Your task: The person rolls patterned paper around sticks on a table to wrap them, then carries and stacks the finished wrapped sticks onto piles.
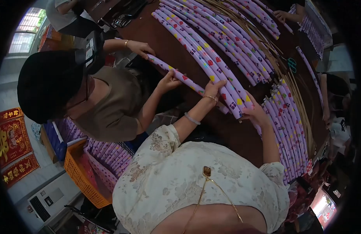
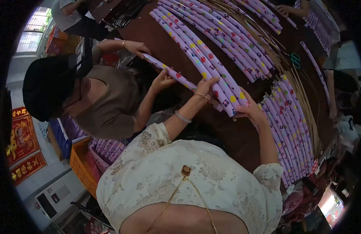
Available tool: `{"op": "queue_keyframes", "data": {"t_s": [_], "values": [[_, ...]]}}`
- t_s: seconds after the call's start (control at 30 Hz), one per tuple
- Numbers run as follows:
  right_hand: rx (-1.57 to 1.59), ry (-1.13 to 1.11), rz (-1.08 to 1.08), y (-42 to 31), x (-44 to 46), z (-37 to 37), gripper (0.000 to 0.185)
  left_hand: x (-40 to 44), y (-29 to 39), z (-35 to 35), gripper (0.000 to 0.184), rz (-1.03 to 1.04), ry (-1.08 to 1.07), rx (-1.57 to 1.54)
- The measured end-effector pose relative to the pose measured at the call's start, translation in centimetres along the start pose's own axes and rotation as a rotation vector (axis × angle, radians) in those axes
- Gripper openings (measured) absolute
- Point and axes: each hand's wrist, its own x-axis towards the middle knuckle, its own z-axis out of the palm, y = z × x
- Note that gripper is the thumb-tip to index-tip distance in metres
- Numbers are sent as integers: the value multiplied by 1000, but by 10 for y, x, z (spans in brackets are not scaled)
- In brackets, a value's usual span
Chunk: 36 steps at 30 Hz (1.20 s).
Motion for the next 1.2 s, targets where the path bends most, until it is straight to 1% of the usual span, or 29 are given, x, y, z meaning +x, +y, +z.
{"op": "queue_keyframes", "data": {"t_s": [0.03, 0.1, 0.13, 0.17, 0.27, 0.3, 0.37, 0.43, 0.5, 0.57, 0.63, 0.7, 0.73, 0.77, 0.8, 0.83, 0.87, 0.93, 1.0, 1.03, 1.1, 1.13, 1.17, 1.2], "values": [[7, 4, 3, 3, 0, -2, 77, 0, 1, 1, 37, 15, -20, -4], [363, -81, -78, 10, -3, -8, 72, 0, 1, 1, 36, 40, -56, -20], [303, -137, -112, 12, -6, -11, 67, 2, 1, 1, 36, 25, -53, -15], [314, -122, -107, 18, -7, -14, 67, 3, -1, 0, 35, 32, -64, -18], [596, -219, -18, 45, 5, -32, 59, 6, -4, 2, 33, 22, -80, -31], [605, -204, -22, 45, 3, -25, 59, 10, -6, -1, 34, 31, -70, -57], [555, 66, -69, 43, 3, -6, 57, 14, -9, -3, 35, 36, -45, -67], [553, 74, -70, 50, 6, -10, 54, 19, -11, -6, 35, 29, -57, -64], [425, 144, -93, 55, 9, -13, 50, 14, -8, -4, 36, 39, -70, -53], [409, 153, -85, 57, 10, -16, 49, 9, -6, -3, 35, 24, -81, -35], [349, 187, -164, 52, 9, -10, 51, 12, -4, -7, 35, 19, -90, -17], [328, 183, -153, 51, 8, -11, 51, 17, 5, -12, 38, -128, -186, -127], [305, 176, -145, 51, 8, -12, 51, 20, 12, -13, 38, -127, -184, -128], [304, 174, -143, 51, 8, -13, 51, 25, 21, -13, 42, -55, -145, -195], [452, 148, -147, 53, 8, -14, 51, 31, 32, -15, 47, 20, -108, -262], [598, 123, -151, 53, 7, -15, 50, 40, 48, -23, 43, 5, -118, -292], [594, 124, -156, 52, 7, -15, 50, 54, 66, -32, 40, -11, -131, -321], [624, 85, -184, 51, 5, -13, 51, 81, 88, -30, 43, 195, -80, -306], [633, 95, -215, 44, 4, -3, 50, 93, 110, -29, 46, 159, -82, -332], [646, 102, -237, 42, 2, 0, 48, 97, 116, -26, 48, 196, -49, -331], [699, 84, -269, 49, 3, -4, 47, 112, 119, -28, 48, 248, -131, -339], [750, 59, -292, 52, 5, -6, 46, 121, 118, -33, 55, 245, -168, -327], [748, 59, -302, 53, 6, -5, 46, 129, 118, -38, 59, 180, -297, -347], [741, 115, -299, 54, 6, -3, 46, 130, 120, -38, 63, 113, -424, -364]]}}
